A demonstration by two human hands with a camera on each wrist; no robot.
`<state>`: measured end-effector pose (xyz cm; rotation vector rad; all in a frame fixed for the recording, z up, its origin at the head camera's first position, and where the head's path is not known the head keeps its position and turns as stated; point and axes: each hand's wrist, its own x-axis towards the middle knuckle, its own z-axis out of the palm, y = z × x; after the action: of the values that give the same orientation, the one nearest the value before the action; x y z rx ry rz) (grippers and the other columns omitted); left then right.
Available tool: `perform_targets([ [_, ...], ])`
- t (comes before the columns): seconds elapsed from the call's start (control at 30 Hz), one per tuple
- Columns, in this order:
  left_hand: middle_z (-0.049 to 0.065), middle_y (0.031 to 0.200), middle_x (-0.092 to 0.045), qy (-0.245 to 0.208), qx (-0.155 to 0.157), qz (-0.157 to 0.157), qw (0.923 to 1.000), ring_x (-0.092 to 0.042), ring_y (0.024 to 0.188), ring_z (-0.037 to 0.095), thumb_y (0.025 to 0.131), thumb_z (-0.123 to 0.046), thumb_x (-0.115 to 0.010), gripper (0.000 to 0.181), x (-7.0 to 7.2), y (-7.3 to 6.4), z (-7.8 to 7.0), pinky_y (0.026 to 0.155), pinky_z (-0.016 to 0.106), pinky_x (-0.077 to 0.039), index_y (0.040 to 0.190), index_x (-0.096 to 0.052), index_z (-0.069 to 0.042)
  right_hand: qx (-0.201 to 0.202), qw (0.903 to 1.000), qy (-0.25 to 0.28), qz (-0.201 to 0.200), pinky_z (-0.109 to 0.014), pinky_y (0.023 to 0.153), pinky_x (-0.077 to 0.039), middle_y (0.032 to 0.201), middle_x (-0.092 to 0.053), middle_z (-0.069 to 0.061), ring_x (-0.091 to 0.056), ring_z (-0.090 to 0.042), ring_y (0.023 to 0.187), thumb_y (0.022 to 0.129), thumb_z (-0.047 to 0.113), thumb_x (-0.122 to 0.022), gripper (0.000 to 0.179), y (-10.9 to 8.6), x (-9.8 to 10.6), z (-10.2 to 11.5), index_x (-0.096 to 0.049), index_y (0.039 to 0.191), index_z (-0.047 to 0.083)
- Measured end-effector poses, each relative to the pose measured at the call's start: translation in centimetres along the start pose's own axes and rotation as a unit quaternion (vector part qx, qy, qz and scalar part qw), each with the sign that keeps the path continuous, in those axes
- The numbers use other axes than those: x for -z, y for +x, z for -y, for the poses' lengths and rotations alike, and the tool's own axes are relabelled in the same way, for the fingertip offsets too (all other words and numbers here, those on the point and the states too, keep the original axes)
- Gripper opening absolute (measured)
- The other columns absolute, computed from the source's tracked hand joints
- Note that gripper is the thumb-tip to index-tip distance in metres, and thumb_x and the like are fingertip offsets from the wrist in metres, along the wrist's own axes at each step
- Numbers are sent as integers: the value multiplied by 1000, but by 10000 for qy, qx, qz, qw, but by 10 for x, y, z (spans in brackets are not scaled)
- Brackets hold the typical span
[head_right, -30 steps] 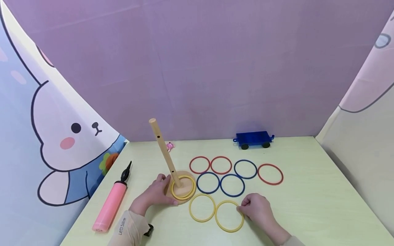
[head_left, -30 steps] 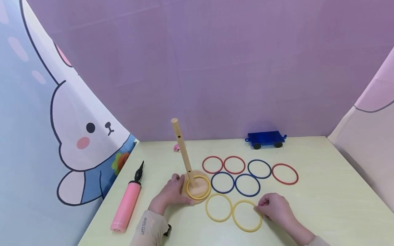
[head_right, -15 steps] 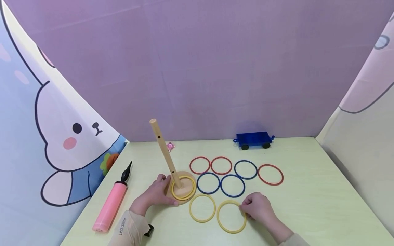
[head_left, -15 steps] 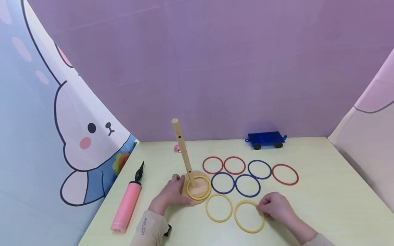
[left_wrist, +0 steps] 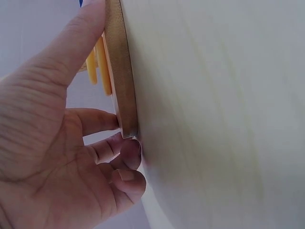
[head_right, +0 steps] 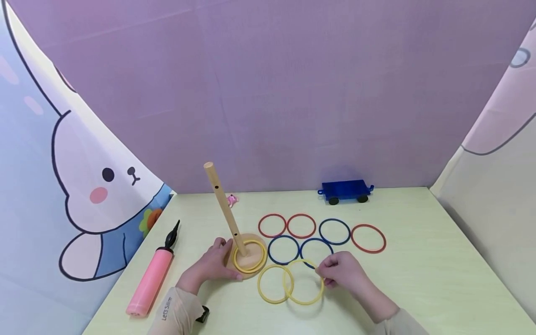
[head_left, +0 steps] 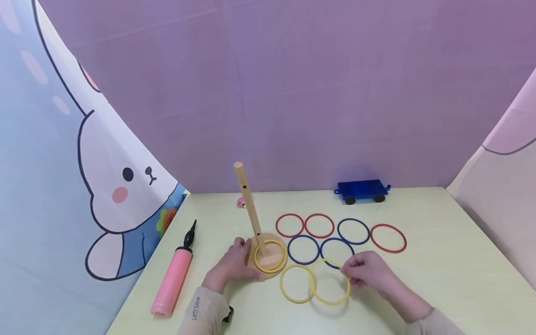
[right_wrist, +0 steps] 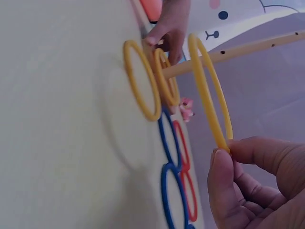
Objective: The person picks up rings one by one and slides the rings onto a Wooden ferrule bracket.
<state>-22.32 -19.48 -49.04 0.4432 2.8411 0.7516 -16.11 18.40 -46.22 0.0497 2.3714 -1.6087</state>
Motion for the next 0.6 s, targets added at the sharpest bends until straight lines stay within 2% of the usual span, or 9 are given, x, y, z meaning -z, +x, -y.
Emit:
perform_targets([
  [0.17,15,129,-40,26,-16,6,10000,-45,112,29,60,-53,-88,117,-1,0,1,95,50,-43,151,-33,-2,238,9994,232,134,-34,62,-57,84,-68,-15,-62,-20,67,85,5,-71,15,2,-1,22,-69,94,-7],
  [0.33,15,129,-40,-20,-19,27,10000,-45,112,29,60,-54,-88,118,-1,0,2,95,50,-43,151,-33,-3,592,9969,427,297,-34,63,-58,81,-69,-12,-62,-19,66,86,5,-71,17,3,-1,42,-68,94,-9],
  [0.6,16,128,-40,-27,-49,-7,10000,-45,112,30,59,-55,-88,119,-1,0,2,96,51,-43,151,-34,-3,685,9972,272,125,-34,63,-58,77,-67,-7,-62,-18,65,86,8,-73,16,7,-4,70,-71,94,-6],
])
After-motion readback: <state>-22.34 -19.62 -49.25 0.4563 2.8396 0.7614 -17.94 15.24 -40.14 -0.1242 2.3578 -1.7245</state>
